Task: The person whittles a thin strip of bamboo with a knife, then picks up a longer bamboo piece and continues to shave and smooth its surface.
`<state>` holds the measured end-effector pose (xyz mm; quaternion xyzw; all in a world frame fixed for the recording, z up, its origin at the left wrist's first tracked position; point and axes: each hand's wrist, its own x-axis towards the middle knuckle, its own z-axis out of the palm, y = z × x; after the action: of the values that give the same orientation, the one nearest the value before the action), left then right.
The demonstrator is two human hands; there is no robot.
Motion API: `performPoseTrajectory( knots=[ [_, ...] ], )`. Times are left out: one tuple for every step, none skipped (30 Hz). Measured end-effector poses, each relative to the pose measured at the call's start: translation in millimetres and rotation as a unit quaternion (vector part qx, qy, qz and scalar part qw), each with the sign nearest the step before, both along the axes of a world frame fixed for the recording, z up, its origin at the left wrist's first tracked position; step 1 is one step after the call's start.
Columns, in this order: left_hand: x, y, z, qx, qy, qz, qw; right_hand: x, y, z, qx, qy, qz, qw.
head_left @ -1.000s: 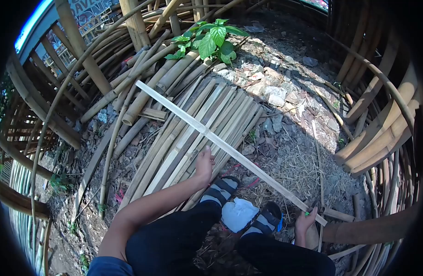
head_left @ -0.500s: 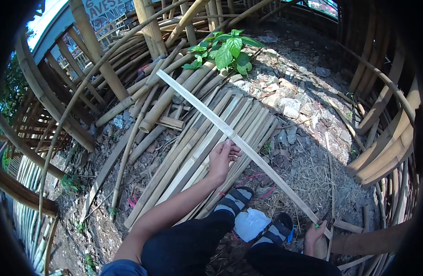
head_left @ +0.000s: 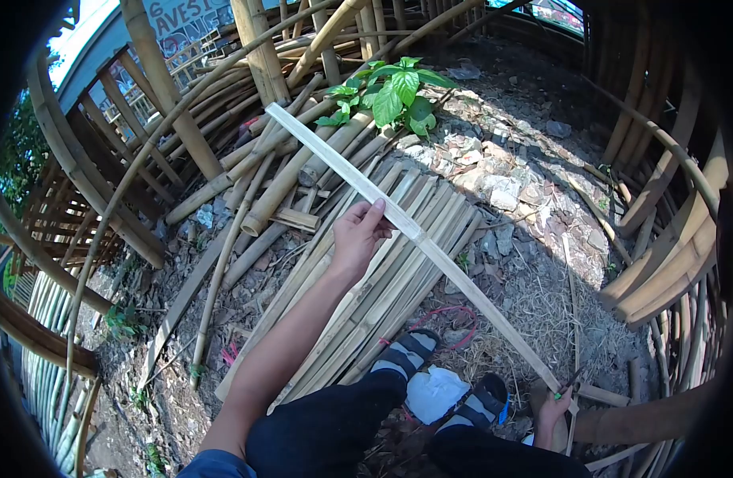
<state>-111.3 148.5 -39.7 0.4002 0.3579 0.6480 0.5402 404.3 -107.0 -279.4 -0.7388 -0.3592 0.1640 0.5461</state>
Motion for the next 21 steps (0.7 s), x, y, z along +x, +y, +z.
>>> performPoseTrajectory(
  knots=[
    [1.6,-1.3,3.5,0.001,-0.001,-0.001,1.0,1.3,-0.3,0.8,0.001,-0.001,-0.001,1.0],
    [3.3,-2.7,6.9,0.006,-0.003,0.004,1.0,2.7,-1.0,1.7,-0.009,0.001,0.008,1.0],
    [4.9,-4.5,10.6,0.011,-0.005,0.009,1.0,3.5,-1.5,3.1,-0.018,0.004,0.017,1.0],
    [6.3,-6.5,14.1,0.012,-0.005,0.008,1.0,4.1,-1.8,4.0,-0.018,0.005,0.016,1.0],
    [7.6,-8.8,17.5,0.02,0.005,0.01,1.0,4.6,-1.8,4.7,-0.015,0.014,0.016,1.0],
    [8.0,-10.0,19.3,0.028,0.015,0.011,0.999,3.9,-1.2,6.8,-0.012,0.024,0.016,1.0],
    [7.6,-10.9,20.1,0.028,0.016,0.01,0.999,3.3,-1.5,9.0,-0.011,0.025,0.016,1.0],
    [6.6,-11.8,20.9,0.034,0.003,-0.01,0.999,3.5,-1.7,11.8,-0.024,0.016,0.021,0.999],
    [5.0,-12.0,21.6,0.04,-0.011,-0.029,0.999,3.8,-1.2,16.4,-0.037,0.008,0.027,0.999],
    [0.6,-11.9,22.3,0.041,-0.01,-0.03,0.999,6.3,-1.1,21.3,-0.036,0.008,0.026,0.999],
    [-5.2,-11.5,22.8,0.048,-0.075,-0.059,0.994,11.4,-0.9,26.5,-0.071,0.028,0.046,0.996],
    [-7.4,-10.6,23.2,0.055,-0.14,-0.088,0.985,16.6,-1.0,33.3,-0.106,0.048,0.065,0.991],
    [-2.8,-11.5,28.2,0.053,-0.139,-0.09,0.985,20.8,-1.4,45.0,-0.107,0.049,0.063,0.991],
    [3.3,-12.2,32.5,0.035,-0.05,0.128,0.99,26.6,-1.1,58.3,-0.138,0.064,0.072,0.986],
    [7.9,-12.9,35.5,0.015,0.042,0.338,0.94,30.6,-0.8,71.3,-0.169,0.08,0.081,0.979],
    [3.4,-12.7,33.4,0.015,0.044,0.335,0.941,32.7,-0.1,80.9,-0.15,0.091,0.057,0.983],
    [-7.5,-12.7,29.4,0.205,0.219,0.453,0.839,41.7,0.4,86.1,-0.15,0.092,0.054,0.983],
    [-15.4,-12.3,27.7,0.378,0.372,0.531,0.661,55.7,1.0,89.0,-0.152,0.094,0.06,0.982],
    [-15.6,-19.5,42.0,0.381,0.37,0.526,0.664,63.8,0.3,93.5,-0.155,0.097,0.064,0.981],
    [-16.9,-31.2,56.0,0.387,0.543,0.409,0.623,70.7,-2.5,98.1,-0.157,0.099,0.06,0.981],
    [-13.9,-42.1,69.1,0.375,0.691,0.276,0.553,76.7,-2.4,106.3,-0.157,0.062,0.078,0.983]
  ],
)
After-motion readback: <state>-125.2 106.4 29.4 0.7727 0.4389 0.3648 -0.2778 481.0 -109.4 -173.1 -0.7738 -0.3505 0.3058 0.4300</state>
